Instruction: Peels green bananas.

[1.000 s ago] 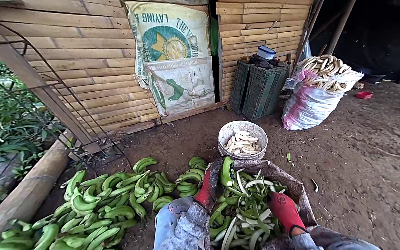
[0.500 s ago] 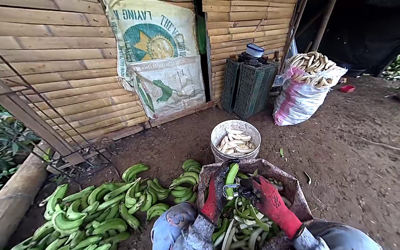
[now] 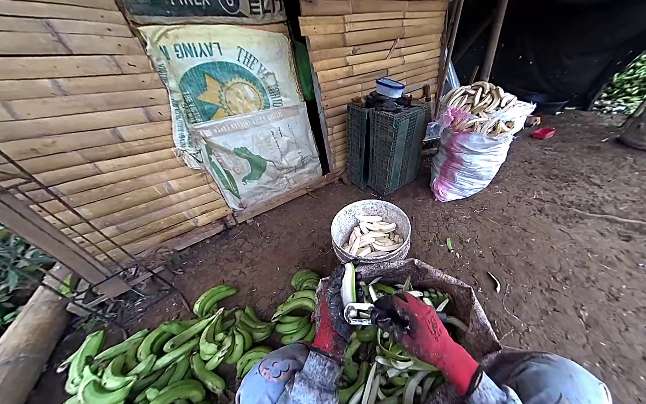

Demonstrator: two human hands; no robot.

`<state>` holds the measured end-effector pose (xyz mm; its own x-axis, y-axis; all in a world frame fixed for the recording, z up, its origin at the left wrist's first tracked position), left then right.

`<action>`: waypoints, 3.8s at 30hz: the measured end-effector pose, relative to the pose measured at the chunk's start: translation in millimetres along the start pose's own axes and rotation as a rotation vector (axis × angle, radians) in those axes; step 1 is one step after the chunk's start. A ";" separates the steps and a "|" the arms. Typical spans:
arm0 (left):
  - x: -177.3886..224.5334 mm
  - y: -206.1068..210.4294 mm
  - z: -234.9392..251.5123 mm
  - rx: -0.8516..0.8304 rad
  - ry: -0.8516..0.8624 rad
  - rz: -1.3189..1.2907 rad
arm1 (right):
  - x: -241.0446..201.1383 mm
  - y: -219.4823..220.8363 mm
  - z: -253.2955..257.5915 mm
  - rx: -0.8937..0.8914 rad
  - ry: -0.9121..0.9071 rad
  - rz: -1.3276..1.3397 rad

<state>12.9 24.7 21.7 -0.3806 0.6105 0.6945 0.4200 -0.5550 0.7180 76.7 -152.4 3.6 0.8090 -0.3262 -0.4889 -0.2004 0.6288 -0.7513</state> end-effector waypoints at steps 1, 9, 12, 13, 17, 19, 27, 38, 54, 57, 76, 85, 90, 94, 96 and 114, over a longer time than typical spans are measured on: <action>-0.9 -0.2 -1.8 -0.004 -0.015 -0.001 | -1.1 5.3 -1.5 -0.020 0.005 -0.032; -15.6 -3.5 -23.3 -0.031 -0.001 0.185 | 20.1 -11.6 22.1 0.135 0.255 -0.107; -11.4 -1.4 -4.8 -0.029 0.067 -0.077 | -6.1 5.0 -5.6 0.131 0.063 -0.069; -10.1 -2.7 -3.3 -0.053 0.073 -0.085 | -9.2 9.5 -8.6 0.113 0.034 -0.109; -7.4 -0.9 -25.9 -0.104 -0.007 0.364 | 6.4 6.0 5.2 0.086 0.109 -0.280; -13.5 -11.2 -26.4 -0.148 -0.140 0.520 | 18.6 0.1 16.6 0.004 0.244 -0.300; -18.8 1.5 -15.7 0.037 -0.039 -0.014 | 20.6 -12.9 10.1 0.110 0.315 -0.109; -23.8 1.3 -12.9 0.010 0.136 -0.192 | -5.0 11.4 5.2 0.022 0.197 -0.151; -23.7 18.1 -54.2 0.052 0.155 1.174 | 16.6 0.9 21.1 -0.102 0.293 0.001; -25.1 17.1 -54.8 -0.103 0.316 1.138 | 25.7 -6.7 23.4 -0.148 0.439 -0.085; -26.3 7.4 -52.5 0.003 0.197 0.587 | 15.5 5.3 13.9 0.145 0.258 -0.135; 36.9 50.6 56.4 -0.162 0.550 1.193 | 20.0 -0.9 4.7 0.319 0.179 -0.061; 5.0 9.1 31.5 -0.288 -0.272 1.827 | 27.2 -8.0 2.6 0.333 0.185 -0.046; -47.3 -40.3 -7.9 -0.306 -0.901 2.077 | 28.3 -6.1 1.4 0.316 0.194 -0.040; -53.1 -56.9 -7.7 -0.220 -0.856 2.004 | 25.5 -4.6 2.0 0.290 0.198 -0.059; 0.9 37.5 -4.6 0.359 0.575 0.309 | -26.5 30.1 -18.2 0.263 0.289 0.552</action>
<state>24.5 1.8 49.5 -0.5311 0.0094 0.8473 0.7838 -0.3745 0.4954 39.2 -137.7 -14.1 0.4396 -0.0607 -0.8962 -0.3712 0.8963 -0.2427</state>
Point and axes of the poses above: each hand's wrist, its own z-axis towards the middle knuckle, its own y-axis out of the palm, x = y × z, the point moved 1 cm from there along z, towards the middle knuckle, and after that the axes turned 12 degrees about -z, right-handed, at the moved point
